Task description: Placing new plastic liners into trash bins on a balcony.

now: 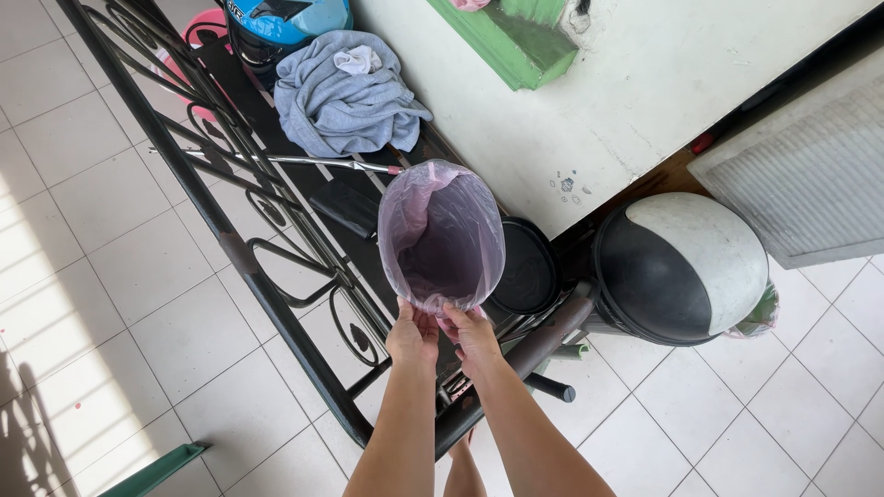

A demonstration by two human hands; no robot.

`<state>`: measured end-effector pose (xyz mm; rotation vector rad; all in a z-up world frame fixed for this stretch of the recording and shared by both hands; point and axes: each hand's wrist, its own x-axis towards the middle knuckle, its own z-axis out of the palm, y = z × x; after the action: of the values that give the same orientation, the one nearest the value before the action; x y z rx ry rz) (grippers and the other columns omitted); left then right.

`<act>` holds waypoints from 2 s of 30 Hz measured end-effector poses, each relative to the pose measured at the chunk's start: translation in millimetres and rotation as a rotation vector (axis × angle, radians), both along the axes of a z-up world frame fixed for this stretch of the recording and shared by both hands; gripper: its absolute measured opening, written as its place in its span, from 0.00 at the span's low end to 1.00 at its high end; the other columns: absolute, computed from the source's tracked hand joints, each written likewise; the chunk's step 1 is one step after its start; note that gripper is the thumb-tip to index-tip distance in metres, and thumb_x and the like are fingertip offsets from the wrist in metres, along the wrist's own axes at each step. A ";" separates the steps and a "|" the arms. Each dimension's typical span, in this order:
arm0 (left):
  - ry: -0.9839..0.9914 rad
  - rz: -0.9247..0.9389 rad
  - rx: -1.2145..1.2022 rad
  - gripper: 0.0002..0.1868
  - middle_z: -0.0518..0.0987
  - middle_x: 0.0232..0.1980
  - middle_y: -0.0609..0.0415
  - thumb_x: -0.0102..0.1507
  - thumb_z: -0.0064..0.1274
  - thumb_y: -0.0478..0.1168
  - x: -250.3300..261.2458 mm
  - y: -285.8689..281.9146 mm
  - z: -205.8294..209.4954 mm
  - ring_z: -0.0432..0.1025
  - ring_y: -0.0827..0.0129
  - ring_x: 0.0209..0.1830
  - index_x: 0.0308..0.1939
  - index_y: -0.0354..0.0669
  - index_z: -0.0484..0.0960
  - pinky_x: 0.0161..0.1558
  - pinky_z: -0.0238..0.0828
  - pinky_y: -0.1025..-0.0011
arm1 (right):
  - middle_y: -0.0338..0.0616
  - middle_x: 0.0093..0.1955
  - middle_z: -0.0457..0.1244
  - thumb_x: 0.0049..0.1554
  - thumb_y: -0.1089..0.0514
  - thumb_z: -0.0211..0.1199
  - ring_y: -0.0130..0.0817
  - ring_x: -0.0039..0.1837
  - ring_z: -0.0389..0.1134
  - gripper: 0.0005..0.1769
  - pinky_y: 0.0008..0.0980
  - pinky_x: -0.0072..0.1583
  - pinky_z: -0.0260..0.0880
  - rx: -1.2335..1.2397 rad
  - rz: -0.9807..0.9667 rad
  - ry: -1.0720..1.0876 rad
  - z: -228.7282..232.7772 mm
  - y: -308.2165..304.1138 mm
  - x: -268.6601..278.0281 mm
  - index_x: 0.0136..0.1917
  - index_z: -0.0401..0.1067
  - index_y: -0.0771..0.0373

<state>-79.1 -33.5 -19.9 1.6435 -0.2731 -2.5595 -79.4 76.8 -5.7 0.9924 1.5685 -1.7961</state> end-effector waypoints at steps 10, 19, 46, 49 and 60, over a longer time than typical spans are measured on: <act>-0.009 -0.271 -0.343 0.14 0.77 0.37 0.57 0.58 0.67 0.32 -1.2 0.1 -49.9 0.69 0.72 0.36 0.44 0.40 0.79 0.38 0.63 0.74 | 0.29 0.49 0.66 0.51 0.37 0.70 0.27 0.52 0.61 0.23 0.48 0.61 0.52 0.044 0.077 -0.026 -5.3 3.8 -6.5 0.52 0.75 0.50; 0.253 -0.293 -0.129 0.14 0.81 0.40 0.57 0.58 0.64 0.34 -1.4 -11.7 -36.8 0.75 0.70 0.42 0.43 0.46 0.75 0.54 0.71 0.67 | 0.31 0.52 0.66 0.50 0.35 0.70 0.29 0.56 0.63 0.25 0.52 0.65 0.53 0.050 0.089 -0.028 5.9 3.4 -9.4 0.54 0.75 0.49; -0.151 -0.199 -0.407 0.17 0.80 0.41 0.49 0.60 0.68 0.38 -10.3 19.4 35.7 0.75 0.68 0.37 0.46 0.31 0.78 0.40 0.75 0.73 | 0.30 0.50 0.64 0.50 0.37 0.70 0.31 0.55 0.62 0.23 0.50 0.60 0.54 0.071 0.123 -0.064 -7.4 1.7 -21.3 0.54 0.71 0.46; -0.146 -0.129 -0.374 0.16 0.82 0.38 0.47 0.55 0.67 0.28 -17.2 17.9 15.0 0.78 0.67 0.33 0.42 0.31 0.77 0.38 0.77 0.71 | 0.31 0.50 0.65 0.51 0.36 0.70 0.31 0.55 0.62 0.23 0.50 0.60 0.54 0.077 0.132 -0.065 -18.7 5.5 -21.8 0.54 0.71 0.48; 0.289 -0.290 -0.279 0.12 0.81 0.36 0.56 0.56 0.66 0.31 -2.5 -14.2 -20.4 0.75 0.75 0.33 0.38 0.40 0.78 0.40 0.75 0.79 | 0.30 0.48 0.65 0.50 0.35 0.70 0.30 0.54 0.62 0.24 0.54 0.65 0.53 0.111 0.143 -0.082 10.5 -3.2 -18.0 0.54 0.73 0.48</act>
<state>-81.6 -47.7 -40.3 1.1948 -0.8534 -2.7562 -97.4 73.6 4.8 0.9657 1.6593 -1.5679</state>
